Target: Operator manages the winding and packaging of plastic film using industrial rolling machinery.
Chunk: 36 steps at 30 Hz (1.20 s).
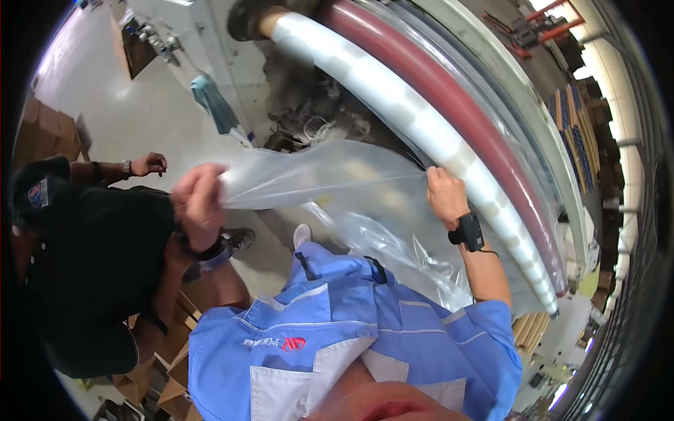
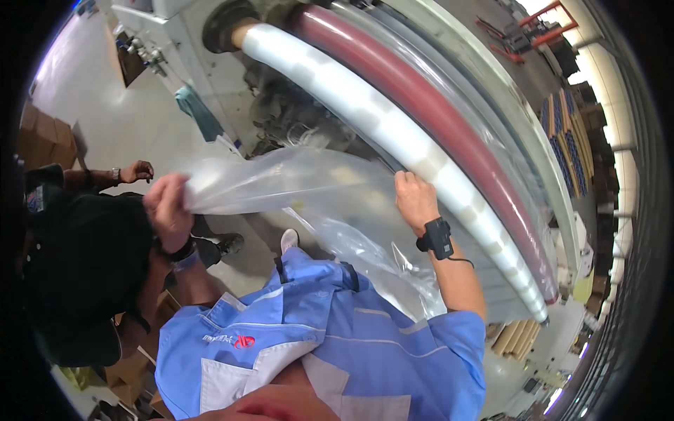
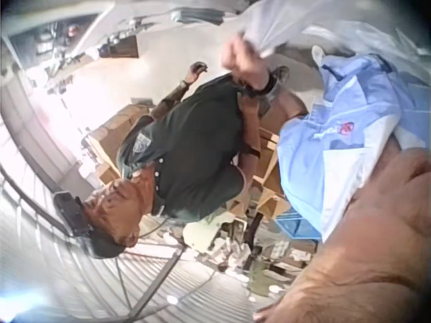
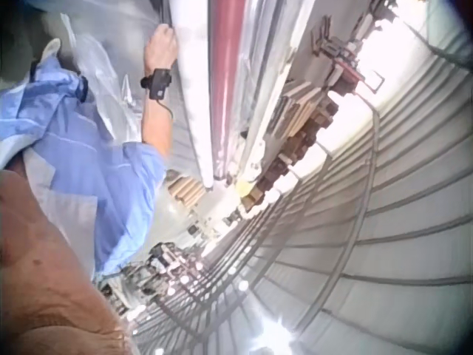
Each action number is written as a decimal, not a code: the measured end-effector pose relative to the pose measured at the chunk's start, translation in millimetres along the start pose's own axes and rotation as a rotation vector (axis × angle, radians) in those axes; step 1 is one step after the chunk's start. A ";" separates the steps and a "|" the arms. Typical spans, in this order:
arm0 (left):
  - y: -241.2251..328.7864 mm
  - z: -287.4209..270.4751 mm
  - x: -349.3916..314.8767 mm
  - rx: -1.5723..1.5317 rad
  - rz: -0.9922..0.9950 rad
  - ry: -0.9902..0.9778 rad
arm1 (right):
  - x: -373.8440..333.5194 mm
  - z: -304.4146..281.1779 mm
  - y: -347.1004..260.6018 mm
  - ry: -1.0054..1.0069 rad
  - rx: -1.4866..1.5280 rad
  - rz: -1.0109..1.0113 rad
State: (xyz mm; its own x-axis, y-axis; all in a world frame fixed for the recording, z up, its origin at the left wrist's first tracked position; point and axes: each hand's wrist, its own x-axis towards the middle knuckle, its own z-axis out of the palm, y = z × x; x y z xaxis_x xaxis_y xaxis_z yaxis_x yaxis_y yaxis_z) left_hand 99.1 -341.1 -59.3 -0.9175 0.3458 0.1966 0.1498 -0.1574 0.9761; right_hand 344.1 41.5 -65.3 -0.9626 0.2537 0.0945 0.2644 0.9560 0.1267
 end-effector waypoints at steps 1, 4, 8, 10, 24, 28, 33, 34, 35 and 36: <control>-6.3 -11.9 -14.6 0.305 0.311 0.060 | -21.9 2.2 9.1 0.013 -0.025 0.004; 1.2 -46.7 -67.6 -0.232 0.088 0.120 | -68.4 7.6 35.3 -0.002 -0.067 0.066; 13.4 -73.3 -135.4 -0.219 0.156 0.182 | -117.3 8.5 61.6 0.039 -0.168 0.061; 29.4 -94.8 -176.2 -0.311 0.180 0.214 | -145.9 11.9 84.5 0.054 -0.168 0.047; 77.4 -95.2 -349.4 0.494 0.082 0.772 | -339.5 13.4 205.8 -0.067 -0.213 0.179; 81.9 -74.4 -347.0 1.013 -0.088 0.804 | -337.8 18.6 212.1 -0.078 -0.221 0.135; 14.3 42.5 -252.9 1.702 0.126 0.725 | -347.3 6.6 209.1 -0.170 -0.291 0.209; -6.1 89.6 -230.1 1.577 0.277 0.604 | -352.4 34.9 234.5 -0.032 -0.323 0.133; -12.1 149.0 -227.7 1.447 0.339 0.392 | -330.1 25.6 224.2 -0.182 -0.208 0.182; -16.2 203.7 -233.1 1.267 0.484 0.220 | -328.0 33.0 231.1 0.056 -0.133 0.024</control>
State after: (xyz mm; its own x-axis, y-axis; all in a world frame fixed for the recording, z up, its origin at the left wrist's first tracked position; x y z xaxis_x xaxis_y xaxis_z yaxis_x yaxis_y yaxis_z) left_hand 385.6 -230.7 -102.0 -0.6987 0.3281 0.6358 0.5906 0.7660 0.2538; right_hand 719.0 184.0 -99.6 -0.9521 0.2644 0.1535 0.2966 0.9208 0.2534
